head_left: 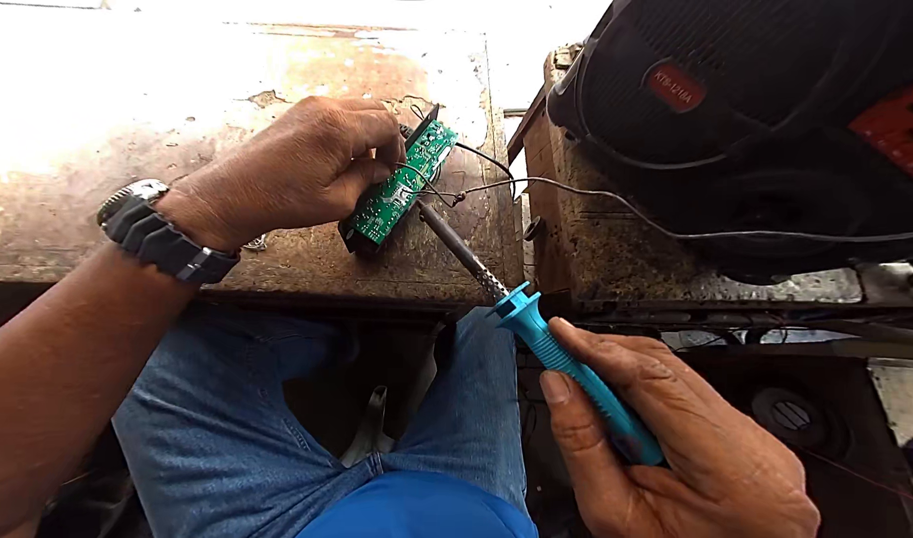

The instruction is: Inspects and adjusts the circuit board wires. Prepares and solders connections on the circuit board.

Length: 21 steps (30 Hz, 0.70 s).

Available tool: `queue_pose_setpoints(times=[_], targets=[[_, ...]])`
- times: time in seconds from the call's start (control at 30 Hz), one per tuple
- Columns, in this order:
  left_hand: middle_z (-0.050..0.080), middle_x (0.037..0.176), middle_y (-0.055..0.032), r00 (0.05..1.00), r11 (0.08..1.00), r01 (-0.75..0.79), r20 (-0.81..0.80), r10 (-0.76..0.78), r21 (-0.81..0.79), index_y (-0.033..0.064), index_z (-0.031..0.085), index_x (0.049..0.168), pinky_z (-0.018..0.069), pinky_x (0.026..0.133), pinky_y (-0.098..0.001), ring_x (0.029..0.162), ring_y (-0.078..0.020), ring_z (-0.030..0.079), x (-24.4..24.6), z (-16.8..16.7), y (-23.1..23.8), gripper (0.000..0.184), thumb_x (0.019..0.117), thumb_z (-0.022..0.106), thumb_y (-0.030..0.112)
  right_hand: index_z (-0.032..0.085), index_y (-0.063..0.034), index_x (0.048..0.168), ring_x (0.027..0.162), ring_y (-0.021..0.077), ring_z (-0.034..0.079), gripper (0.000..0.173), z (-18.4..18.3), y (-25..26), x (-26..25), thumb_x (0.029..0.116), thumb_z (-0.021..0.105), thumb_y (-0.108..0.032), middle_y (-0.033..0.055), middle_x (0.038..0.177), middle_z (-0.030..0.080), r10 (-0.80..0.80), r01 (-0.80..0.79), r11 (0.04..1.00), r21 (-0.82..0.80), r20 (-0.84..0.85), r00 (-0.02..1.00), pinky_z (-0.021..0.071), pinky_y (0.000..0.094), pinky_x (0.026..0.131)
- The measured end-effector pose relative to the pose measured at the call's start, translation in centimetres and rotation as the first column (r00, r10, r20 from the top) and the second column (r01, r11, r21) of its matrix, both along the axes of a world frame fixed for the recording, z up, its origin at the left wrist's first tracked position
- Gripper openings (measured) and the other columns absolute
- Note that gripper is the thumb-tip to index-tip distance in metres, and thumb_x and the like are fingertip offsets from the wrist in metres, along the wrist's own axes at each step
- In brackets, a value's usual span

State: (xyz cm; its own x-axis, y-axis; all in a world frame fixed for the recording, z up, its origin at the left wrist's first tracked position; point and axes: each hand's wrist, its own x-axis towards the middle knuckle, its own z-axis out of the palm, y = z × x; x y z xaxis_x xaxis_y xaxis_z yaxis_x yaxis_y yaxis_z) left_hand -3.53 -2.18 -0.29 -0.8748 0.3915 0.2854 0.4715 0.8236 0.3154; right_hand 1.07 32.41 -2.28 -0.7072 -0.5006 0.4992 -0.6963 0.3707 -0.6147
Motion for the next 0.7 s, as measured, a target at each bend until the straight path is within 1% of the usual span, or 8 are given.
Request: queue_pose_setpoints(times=[0.07,0.23,0.33,0.47,0.57,0.7], targets=[[0.067,0.108,-0.0032,1.0,1.0,0.004,-0.002,-0.004,-0.006,0.0094,0.069,0.105,0.054,0.089,-0.029,0.101,-0.0112,0.065,-0.2,0.0,-0.1,0.018,0.1019,0.052,0.015,0.074,0.0049,0.111,0.082,0.0025,0.066,0.024,0.4,-0.3,-0.5,0.0962,0.063,-0.011,0.0119,0.101,0.073,-0.008,0.008,1.0,-0.002,-0.032,0.999,0.0553,0.0138,0.068],[0.066,0.103,-0.0023,1.0,0.999,-0.001,0.003,0.001,-0.035,0.01,0.067,0.105,0.0541,0.081,-0.0308,0.093,-0.0113,0.064,-0.5,0.0,-0.2,0.018,0.1014,0.05,0.015,0.076,0.0011,0.111,0.077,-0.0002,0.064,0.025,1.5,-1.0,-1.2,0.0959,0.064,-0.013,0.0079,0.096,0.073,-0.041,0.045,0.998,0.039,-0.089,0.995,0.052,0.0127,0.063],[0.066,0.104,-0.0028,1.0,1.0,-0.019,0.009,0.019,-0.019,0.0097,0.067,0.103,0.054,0.082,-0.0306,0.094,-0.0115,0.064,-0.3,0.0,-0.1,0.017,0.1012,0.051,0.014,0.077,-0.0012,0.112,0.075,-0.0013,0.062,0.026,2.0,-1.5,-1.4,0.0964,0.062,-0.015,0.0051,0.093,0.073,-0.046,0.054,0.996,0.075,-0.105,0.993,0.0499,0.013,0.062],[0.066,0.102,-0.0025,1.0,1.0,-0.023,-0.009,0.023,0.01,0.0106,0.068,0.102,0.0538,0.082,-0.0316,0.094,-0.0119,0.064,-0.5,-0.5,-0.2,0.017,0.1008,0.052,0.016,0.078,-0.0035,0.112,0.075,-0.0032,0.061,0.026,2.5,-2.2,-1.6,0.0965,0.061,-0.016,0.0019,0.093,0.073,-0.047,0.061,0.99,0.124,-0.115,0.992,0.0485,0.0128,0.062],[0.066,0.1,-0.0021,1.0,0.999,-0.014,-0.028,0.015,0.036,0.0106,0.068,0.1,0.0533,0.082,-0.0301,0.093,-0.0107,0.064,-0.5,-0.6,-0.1,0.016,0.1001,0.052,0.016,0.078,-0.0044,0.114,0.074,-0.004,0.06,0.027,2.6,-2.7,-1.6,0.0965,0.06,-0.016,0.0001,0.092,0.072,-0.048,0.065,0.988,0.141,-0.12,0.992,0.0474,0.0123,0.06],[0.067,0.101,-0.0025,0.999,0.999,-0.023,-0.039,0.024,0.033,0.0109,0.068,0.1,0.0533,0.084,-0.0325,0.095,-0.0121,0.065,-0.4,-0.8,-0.1,0.018,0.0995,0.051,0.016,0.078,-0.0056,0.114,0.072,-0.0056,0.057,0.028,2.8,-3.1,-1.7,0.0965,0.06,-0.018,-0.0023,0.09,0.07,-0.066,0.085,0.984,0.159,-0.12,0.991,0.0462,0.0113,0.06]])
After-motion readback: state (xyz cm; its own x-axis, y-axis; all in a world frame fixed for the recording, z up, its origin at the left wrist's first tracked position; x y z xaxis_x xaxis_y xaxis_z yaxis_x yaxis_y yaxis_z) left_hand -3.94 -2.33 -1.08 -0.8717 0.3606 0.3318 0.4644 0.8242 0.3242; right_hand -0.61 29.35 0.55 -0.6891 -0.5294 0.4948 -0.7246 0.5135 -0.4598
